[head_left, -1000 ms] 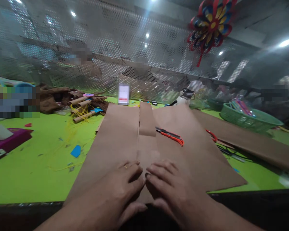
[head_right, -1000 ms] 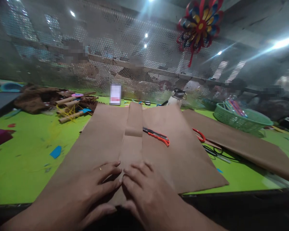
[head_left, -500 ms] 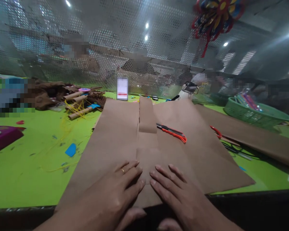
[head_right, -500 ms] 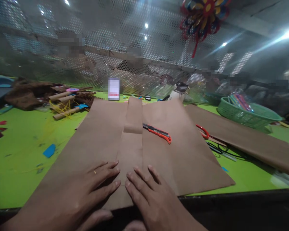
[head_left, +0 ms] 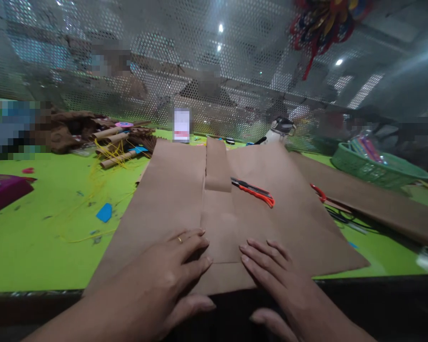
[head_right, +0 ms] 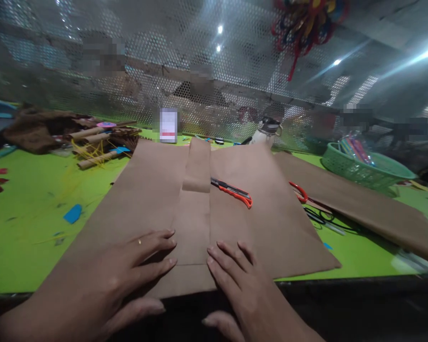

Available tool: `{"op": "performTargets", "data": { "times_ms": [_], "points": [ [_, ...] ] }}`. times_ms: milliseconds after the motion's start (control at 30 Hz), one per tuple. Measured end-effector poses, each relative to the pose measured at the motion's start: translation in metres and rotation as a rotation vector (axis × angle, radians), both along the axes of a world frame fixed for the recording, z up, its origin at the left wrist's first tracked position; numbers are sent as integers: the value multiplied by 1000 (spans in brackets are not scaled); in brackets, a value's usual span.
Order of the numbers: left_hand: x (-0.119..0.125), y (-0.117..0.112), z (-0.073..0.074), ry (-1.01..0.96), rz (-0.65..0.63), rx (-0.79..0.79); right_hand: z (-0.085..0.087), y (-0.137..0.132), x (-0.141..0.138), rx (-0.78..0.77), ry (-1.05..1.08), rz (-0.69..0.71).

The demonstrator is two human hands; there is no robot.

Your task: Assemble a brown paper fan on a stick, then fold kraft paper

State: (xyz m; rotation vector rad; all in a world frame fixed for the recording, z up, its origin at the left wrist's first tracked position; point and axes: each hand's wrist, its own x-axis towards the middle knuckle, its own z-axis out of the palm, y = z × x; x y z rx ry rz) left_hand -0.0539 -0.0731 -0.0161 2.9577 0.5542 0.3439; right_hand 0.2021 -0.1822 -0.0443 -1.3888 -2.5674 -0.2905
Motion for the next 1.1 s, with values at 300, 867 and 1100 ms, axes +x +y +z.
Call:
{"op": "performTargets", "data": {
  "times_ms": [300,867,1100],
  "points": [
    [3,4,-4,-165,62,-257,18,29,-32,-56,4,-68],
    [-10,12,-3,-831,513,-1521,21,38,-49,248,66,45],
    [4,18,4,-853,552,-1684,22,35,-96,176,270,166]
  ]
}}
